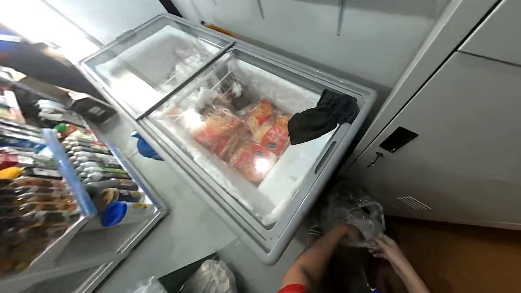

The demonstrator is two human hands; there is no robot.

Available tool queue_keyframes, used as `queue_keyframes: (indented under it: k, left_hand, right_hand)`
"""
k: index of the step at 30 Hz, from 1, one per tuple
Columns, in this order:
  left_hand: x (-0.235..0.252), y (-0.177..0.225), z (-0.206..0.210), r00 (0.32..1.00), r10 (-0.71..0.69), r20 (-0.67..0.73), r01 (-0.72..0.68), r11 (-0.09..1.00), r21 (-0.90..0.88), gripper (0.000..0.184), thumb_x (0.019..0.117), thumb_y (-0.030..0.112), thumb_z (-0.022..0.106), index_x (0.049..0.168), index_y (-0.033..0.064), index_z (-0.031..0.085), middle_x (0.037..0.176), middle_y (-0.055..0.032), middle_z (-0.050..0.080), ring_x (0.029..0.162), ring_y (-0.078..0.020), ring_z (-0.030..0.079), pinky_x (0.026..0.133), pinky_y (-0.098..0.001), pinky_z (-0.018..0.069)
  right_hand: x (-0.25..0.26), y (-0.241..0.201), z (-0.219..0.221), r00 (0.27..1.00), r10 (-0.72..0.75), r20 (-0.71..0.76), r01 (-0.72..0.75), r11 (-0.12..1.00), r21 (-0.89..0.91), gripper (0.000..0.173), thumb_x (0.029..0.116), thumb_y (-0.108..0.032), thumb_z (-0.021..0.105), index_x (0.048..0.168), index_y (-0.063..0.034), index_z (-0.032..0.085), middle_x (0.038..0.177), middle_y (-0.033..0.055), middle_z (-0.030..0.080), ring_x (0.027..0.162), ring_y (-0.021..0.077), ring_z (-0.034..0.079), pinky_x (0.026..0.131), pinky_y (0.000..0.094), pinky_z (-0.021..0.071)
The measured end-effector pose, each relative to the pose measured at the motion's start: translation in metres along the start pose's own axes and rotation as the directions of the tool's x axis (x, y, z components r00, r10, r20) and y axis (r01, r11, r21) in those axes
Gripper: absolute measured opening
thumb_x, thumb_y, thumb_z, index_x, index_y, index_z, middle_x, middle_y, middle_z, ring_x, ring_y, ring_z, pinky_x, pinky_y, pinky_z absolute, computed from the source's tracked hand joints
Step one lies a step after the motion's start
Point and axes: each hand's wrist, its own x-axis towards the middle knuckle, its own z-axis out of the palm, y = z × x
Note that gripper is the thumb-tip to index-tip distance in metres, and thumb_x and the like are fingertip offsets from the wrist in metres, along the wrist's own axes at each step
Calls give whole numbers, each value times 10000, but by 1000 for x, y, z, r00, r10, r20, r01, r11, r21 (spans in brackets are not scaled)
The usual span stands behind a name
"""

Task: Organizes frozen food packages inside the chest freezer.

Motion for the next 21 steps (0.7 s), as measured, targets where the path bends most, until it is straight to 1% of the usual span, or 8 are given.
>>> queue_keyframes:
  k: [2,5,8,10,12,15,19,21]
  left_hand:
    - [-15,-4,2,985,11,-173,-35,990,-133,371,1075,186,497,1341,-53,600,1330,-302,606,1262,-450,569,1079,-607,408]
    - [-66,3,2,929,-18,-369,-96,953,-286,519,1095,388,453,1355,-40,589,1332,-295,605,1270,-422,574,1103,-591,397]
    - [-106,-7,16,915,-93,-394,32,987,-158,530,1018,359,628,1394,-11,575,1390,-277,582,1329,-433,534,1130,-600,388]
    - [-125,-9,26,863,-153,-481,139,988,-65,367,1021,150,598,1321,-62,606,1362,-291,589,1323,-448,527,1133,-597,375]
    - [-135,-6,24,730,-162,-664,180,983,-42,324,1045,104,529,1328,-19,625,1397,-238,591,1387,-408,472,1209,-560,271]
    - [-149,1,30,530,-140,-836,57,990,-130,303,1056,76,477,1293,11,654,1386,-219,603,1372,-397,494,1177,-532,343]
    - [-185,13,59,543,-122,-831,-77,978,-194,346,1032,135,565,1352,12,616,1424,-252,557,1353,-417,510,1132,-510,419]
    - [-205,9,82,494,-66,-867,-164,972,-167,338,1031,158,572,1322,-1,636,1389,-248,586,1318,-402,547,1119,-494,439]
  right_hand:
    - [0,-8,3,998,3,-67,6,991,136,314,1094,-123,455,1311,99,506,974,187,668,729,182,685,670,332,584]
    - [4,-17,1,983,54,-173,2,951,309,354,1110,-168,408,1364,68,476,1003,177,622,739,185,640,679,340,557]
    - [6,-21,-2,979,95,-179,-27,936,350,381,1116,-197,383,1387,60,461,1057,201,623,769,196,637,704,347,553]
    - [6,-22,0,979,108,-173,-44,941,336,370,1114,-189,388,1359,79,459,1057,213,610,772,201,630,709,341,545]
    - [8,-27,2,979,94,-181,-30,944,328,360,1114,-182,389,1342,89,456,1060,231,630,784,210,659,708,335,554]
    - [1,-34,10,981,78,-176,-24,957,288,421,1124,-231,360,1409,73,417,1210,261,584,915,254,647,790,374,538]
    - [-19,-46,21,959,-113,-258,135,989,68,518,1101,-253,480,1489,52,323,1253,290,542,942,315,625,804,459,535]
    - [-36,-61,27,919,-297,-259,288,955,-74,580,1070,-189,546,1523,64,285,1312,332,541,1040,358,628,892,487,524]
